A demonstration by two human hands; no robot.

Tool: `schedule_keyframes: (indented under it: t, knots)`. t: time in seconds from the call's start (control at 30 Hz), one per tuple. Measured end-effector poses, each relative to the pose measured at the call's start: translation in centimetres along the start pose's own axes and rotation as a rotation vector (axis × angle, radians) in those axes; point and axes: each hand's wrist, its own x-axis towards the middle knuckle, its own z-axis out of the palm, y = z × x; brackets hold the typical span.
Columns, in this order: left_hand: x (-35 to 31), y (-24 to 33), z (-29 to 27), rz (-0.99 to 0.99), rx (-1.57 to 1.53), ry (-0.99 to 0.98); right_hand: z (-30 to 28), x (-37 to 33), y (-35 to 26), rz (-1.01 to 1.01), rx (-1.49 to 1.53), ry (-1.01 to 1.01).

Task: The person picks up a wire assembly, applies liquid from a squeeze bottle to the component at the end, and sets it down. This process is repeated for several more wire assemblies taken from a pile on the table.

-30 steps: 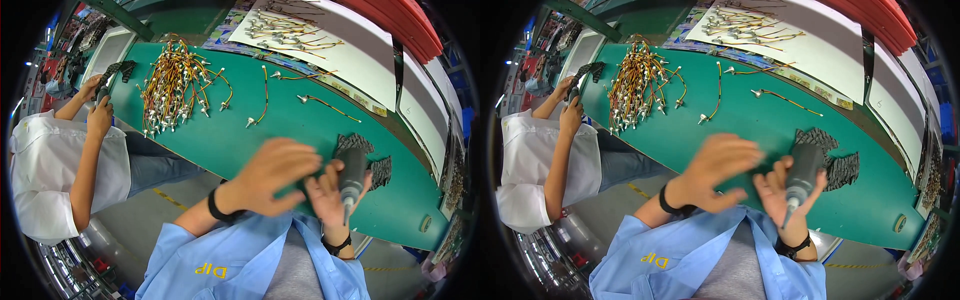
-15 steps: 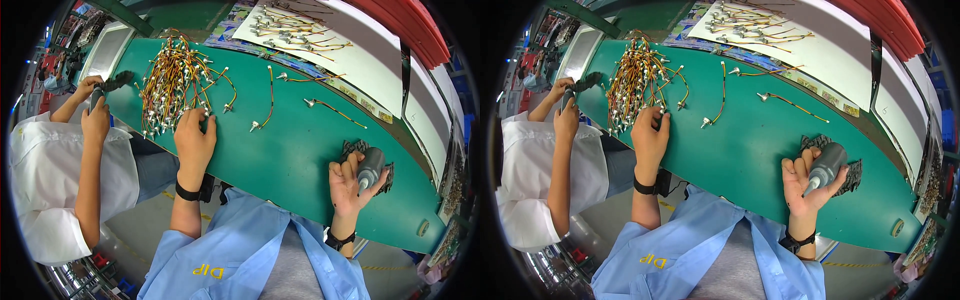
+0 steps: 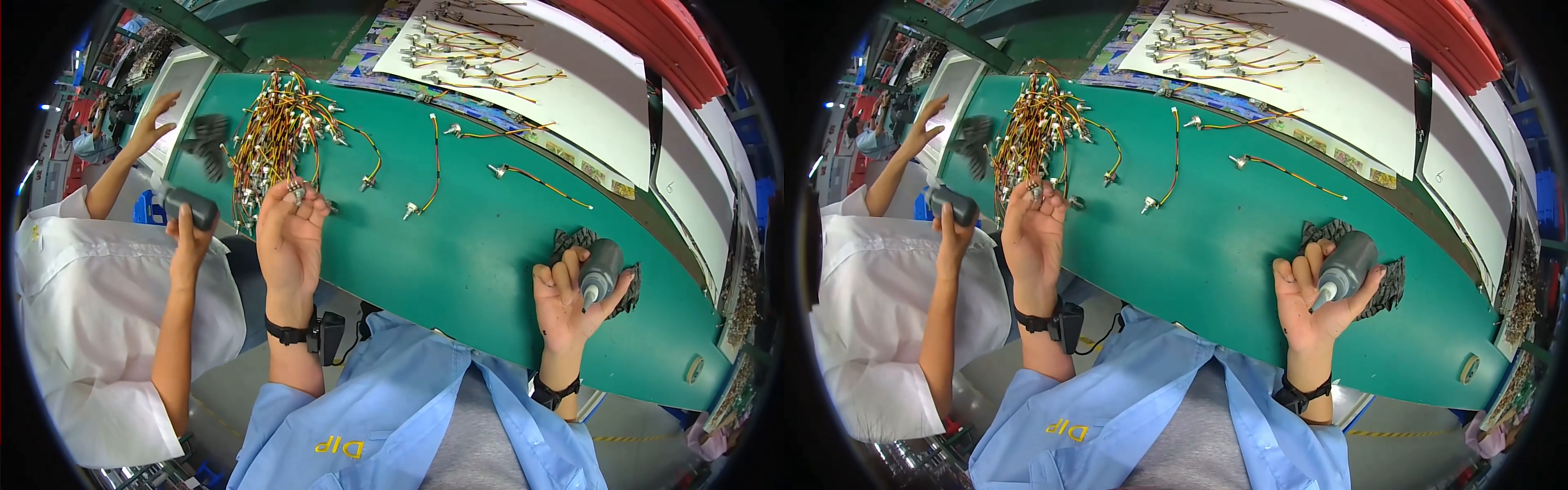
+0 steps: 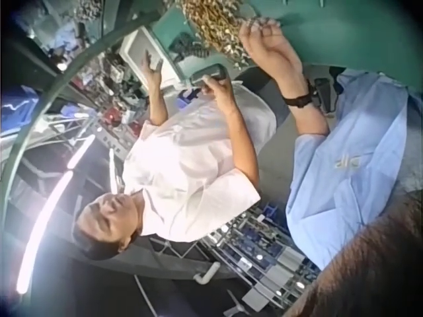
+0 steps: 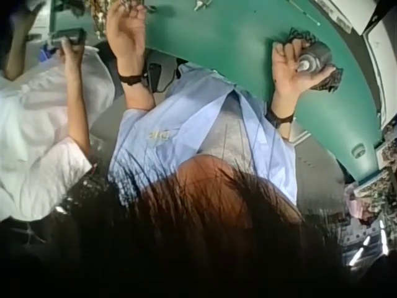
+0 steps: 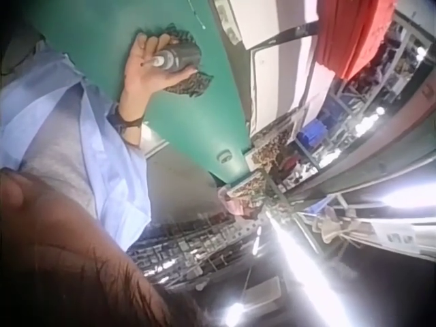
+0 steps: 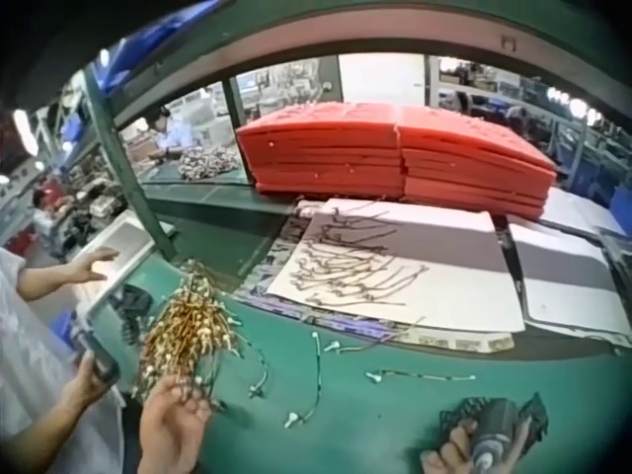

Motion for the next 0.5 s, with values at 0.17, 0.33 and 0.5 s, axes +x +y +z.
schedule_keyframes:
  t: [0.17, 0.33, 0.5]
  knots:
    - [0.9, 0.0, 0.8, 0.134, 0.115, -0.063, -0.3, 0.0, -0.1, 0.013, 0.013, 0.007]
    - [0.8, 0.4, 2.4, 0.287, 0.221, -0.077, 0.0, 0.0, 0.0, 0.009, 0.01, 0.012]
    - [-1.0, -0.6, 3.3, 0.476, 0.378, -0.128, 0.2, -0.2, 0.1, -0.06, -0.015, 0.031]
